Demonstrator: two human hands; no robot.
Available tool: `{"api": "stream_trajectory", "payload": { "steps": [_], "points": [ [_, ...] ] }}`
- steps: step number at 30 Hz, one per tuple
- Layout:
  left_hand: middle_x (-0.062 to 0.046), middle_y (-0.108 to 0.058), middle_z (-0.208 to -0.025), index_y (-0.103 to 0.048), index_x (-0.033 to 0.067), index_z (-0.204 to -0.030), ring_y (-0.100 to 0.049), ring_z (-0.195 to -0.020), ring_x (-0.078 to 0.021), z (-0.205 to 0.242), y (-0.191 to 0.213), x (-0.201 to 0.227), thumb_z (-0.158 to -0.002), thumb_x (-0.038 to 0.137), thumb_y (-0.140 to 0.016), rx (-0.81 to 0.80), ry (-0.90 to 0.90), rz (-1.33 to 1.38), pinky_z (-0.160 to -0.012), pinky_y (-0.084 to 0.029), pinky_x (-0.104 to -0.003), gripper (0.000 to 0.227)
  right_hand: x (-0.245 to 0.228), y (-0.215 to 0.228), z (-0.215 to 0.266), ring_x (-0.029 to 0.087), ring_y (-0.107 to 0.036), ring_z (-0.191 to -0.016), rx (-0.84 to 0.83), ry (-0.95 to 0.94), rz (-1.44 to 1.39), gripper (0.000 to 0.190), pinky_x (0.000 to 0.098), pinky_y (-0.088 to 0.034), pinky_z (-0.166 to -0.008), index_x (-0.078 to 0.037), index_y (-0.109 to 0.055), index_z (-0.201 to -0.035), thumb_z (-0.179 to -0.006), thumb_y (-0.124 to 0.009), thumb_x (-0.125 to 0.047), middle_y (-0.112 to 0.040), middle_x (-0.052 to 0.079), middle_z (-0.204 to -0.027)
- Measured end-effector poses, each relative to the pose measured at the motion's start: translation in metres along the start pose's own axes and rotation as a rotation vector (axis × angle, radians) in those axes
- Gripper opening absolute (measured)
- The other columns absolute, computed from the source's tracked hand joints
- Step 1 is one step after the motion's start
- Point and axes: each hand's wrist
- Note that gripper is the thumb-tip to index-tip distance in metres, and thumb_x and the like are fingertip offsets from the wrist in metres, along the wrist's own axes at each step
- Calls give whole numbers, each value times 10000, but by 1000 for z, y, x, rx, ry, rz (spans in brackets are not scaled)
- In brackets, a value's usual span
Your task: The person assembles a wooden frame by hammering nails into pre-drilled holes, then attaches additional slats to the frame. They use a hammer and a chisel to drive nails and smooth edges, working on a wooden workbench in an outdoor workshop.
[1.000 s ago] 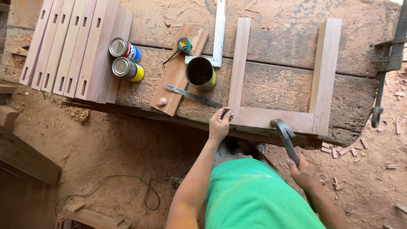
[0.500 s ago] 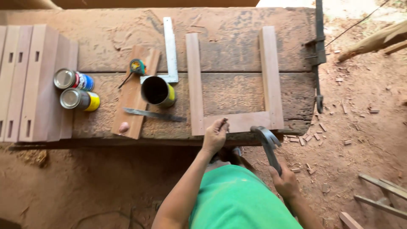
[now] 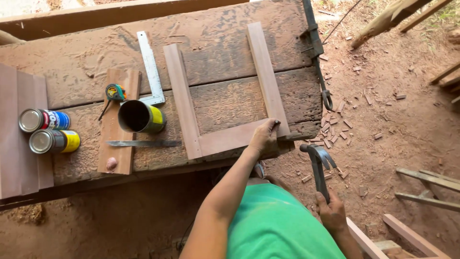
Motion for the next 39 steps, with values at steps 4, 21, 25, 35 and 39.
{"api": "stream_trajectory", "payload": {
  "steps": [4, 21, 25, 35, 39],
  "points": [
    [-110, -758, -934, -625, 79, -1082, -720, -755, -278, -1, 4, 2, -972, 124, -627, 36, -28, -35, -716, -585, -381, 119, 12, 7, -5, 183, -545, -430, -28, 24, 27, 251, 302, -494, -372, 16, -614, -1034, -1020, -524, -219, -584, 73, -599],
    [-80, -701, -811, -592, 95, -1020, -648, -639, -247, 4, 8, 10, -959, 71, -642, 56, -16, 39, -640, -541, -382, 83, 2, 12, -5, 195, -570, -437, -34, 15, 26, 374, 290, -495, -368, 80, -601, -1224, -985, -556, -204, -614, 94, -590],
    [-81, -696, -792, -600, 94, -1013, -644, -629, -251, 5, 8, 11, -951, 73, -650, 64, -18, 35, -636, -537, -379, 83, 8, 13, -9, 208, -585, -457, -56, 10, 52, 375, 307, -519, -381, 63, -603, -1207, -994, -539, -239, -608, 90, -621],
    [-78, -694, -779, -598, 102, -1009, -643, -613, -255, 5, 7, 10, -947, 80, -663, 88, -14, 39, -621, -530, -378, 92, 19, 11, -12, 214, -558, -486, -54, -6, 60, 382, 341, -476, -378, 41, -619, -1219, -989, -537, -254, -596, 94, -647],
    [-78, -694, -801, -596, 105, -1015, -649, -635, -263, 7, 4, 10, -951, 78, -654, 105, -49, 27, -635, -531, -387, 90, 13, 10, -12, 234, -599, -431, -54, -22, 65, 391, 337, -493, -337, 68, -626, -1170, -976, -557, -264, -612, 119, -586]
  ]
}}
Point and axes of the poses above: each hand's wrist, its own z-axis away from the middle knuckle, its own y-axis out of the back of the hand, x = y × z
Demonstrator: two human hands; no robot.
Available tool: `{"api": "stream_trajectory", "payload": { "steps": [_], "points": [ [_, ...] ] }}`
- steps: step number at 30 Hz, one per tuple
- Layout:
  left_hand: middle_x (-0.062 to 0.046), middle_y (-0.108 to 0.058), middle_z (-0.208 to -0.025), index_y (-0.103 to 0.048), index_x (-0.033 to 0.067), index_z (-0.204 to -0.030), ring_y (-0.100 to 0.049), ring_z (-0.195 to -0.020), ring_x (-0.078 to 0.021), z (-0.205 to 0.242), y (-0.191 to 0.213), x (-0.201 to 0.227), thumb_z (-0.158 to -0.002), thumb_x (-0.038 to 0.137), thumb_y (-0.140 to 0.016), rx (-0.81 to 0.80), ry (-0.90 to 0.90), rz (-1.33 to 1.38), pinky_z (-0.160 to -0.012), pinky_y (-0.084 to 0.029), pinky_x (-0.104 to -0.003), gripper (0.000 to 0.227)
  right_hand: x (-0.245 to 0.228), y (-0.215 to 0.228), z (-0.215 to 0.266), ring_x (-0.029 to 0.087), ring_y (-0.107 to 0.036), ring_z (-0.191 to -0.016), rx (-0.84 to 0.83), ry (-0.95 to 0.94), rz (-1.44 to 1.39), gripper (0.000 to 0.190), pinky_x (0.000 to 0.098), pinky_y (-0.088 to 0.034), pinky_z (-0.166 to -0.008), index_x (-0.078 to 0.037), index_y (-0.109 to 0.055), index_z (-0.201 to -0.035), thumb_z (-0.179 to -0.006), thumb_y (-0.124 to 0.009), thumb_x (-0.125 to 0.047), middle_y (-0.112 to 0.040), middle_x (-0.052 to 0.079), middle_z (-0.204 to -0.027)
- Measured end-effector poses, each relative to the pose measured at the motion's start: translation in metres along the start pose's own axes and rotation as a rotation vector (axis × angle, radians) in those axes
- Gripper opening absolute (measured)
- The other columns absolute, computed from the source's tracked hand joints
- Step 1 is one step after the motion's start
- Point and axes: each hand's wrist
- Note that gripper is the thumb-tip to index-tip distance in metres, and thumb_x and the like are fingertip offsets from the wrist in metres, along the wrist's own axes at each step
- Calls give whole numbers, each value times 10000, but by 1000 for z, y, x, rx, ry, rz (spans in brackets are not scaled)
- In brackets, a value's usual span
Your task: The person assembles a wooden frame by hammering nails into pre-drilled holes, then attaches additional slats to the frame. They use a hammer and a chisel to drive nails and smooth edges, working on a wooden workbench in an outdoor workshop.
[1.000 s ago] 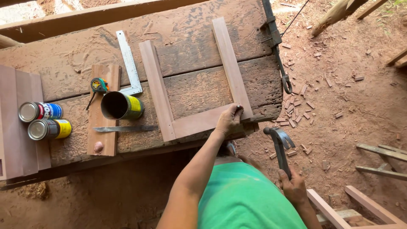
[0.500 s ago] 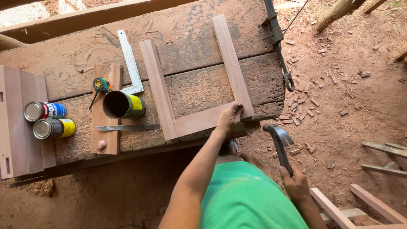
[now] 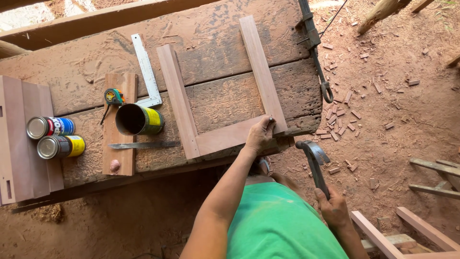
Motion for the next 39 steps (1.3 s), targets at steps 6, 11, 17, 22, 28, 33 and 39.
{"api": "stream_trajectory", "payload": {
  "steps": [6, 11, 17, 22, 28, 33, 39],
  "points": [
    [-79, -696, -856, -573, 113, -1117, -648, -686, -264, 8, -6, -10, -942, 34, -629, -5, -164, -139, -682, -536, -394, 200, 0, -3, -9, 208, -554, -427, -27, 50, 13, 389, 330, -472, -319, 46, -605, -1246, -984, -536, -233, -607, 103, -633],
    [-70, -752, -1084, -624, 92, -1182, -716, -889, -239, 12, -8, -13, -930, 41, -649, 25, -300, -259, -880, -564, -344, 258, -22, -7, -18, 158, -474, -384, 10, 248, 103, 309, 325, -397, -301, 2, -634, -1147, -968, -557, -239, -539, 28, -552],
    [-44, -756, -1144, -649, 88, -1182, -740, -946, -189, 12, -9, -14, -987, 108, -634, 12, -336, -325, -913, -577, -318, 197, -98, 2, 3, 144, -471, -308, 81, 473, 168, 293, 288, -401, -211, 57, -593, -1164, -960, -574, -152, -556, 41, -534],
    [-56, -753, -1126, -645, 82, -1177, -726, -917, -215, 12, -8, -11, -964, 78, -641, 16, -311, -295, -897, -567, -331, 213, -142, 12, 26, 7, -520, -595, 183, 1048, -111, 395, 133, -501, -501, -121, -500, -1325, -942, -556, -198, -643, -49, -892],
    [-38, -750, -1102, -641, 116, -1151, -717, -884, -229, 7, 2, 6, -941, 54, -639, 9, -324, -246, -860, -565, -347, 219, -111, -12, -20, 174, -565, -475, 49, 625, 343, 272, 304, -503, -413, -63, -550, -1184, -957, -490, -200, -634, 79, -649],
    [-86, -717, -904, -667, 197, -1138, -735, -848, -290, 17, -6, -10, -889, 144, -663, 58, -386, -318, -767, -598, -412, 254, -116, -24, 0, 539, -672, -872, 193, 163, 452, 358, 666, -489, -726, -61, -653, -1039, -952, -638, -408, -681, 324, -767],
    [-69, -751, -931, -627, 109, -1080, -723, -737, -255, 9, -7, -11, -968, 101, -649, 71, -54, -43, -688, -578, -371, 114, -57, -1, -11, 148, -464, -328, -22, 204, 173, 291, 314, -384, -267, -25, -643, -1100, -990, -532, -271, -535, 13, -521]
  ]
}}
Point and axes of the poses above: each hand's wrist, its own z-axis away from the middle knuckle, its own y-axis out of the back of the hand, x = y × z
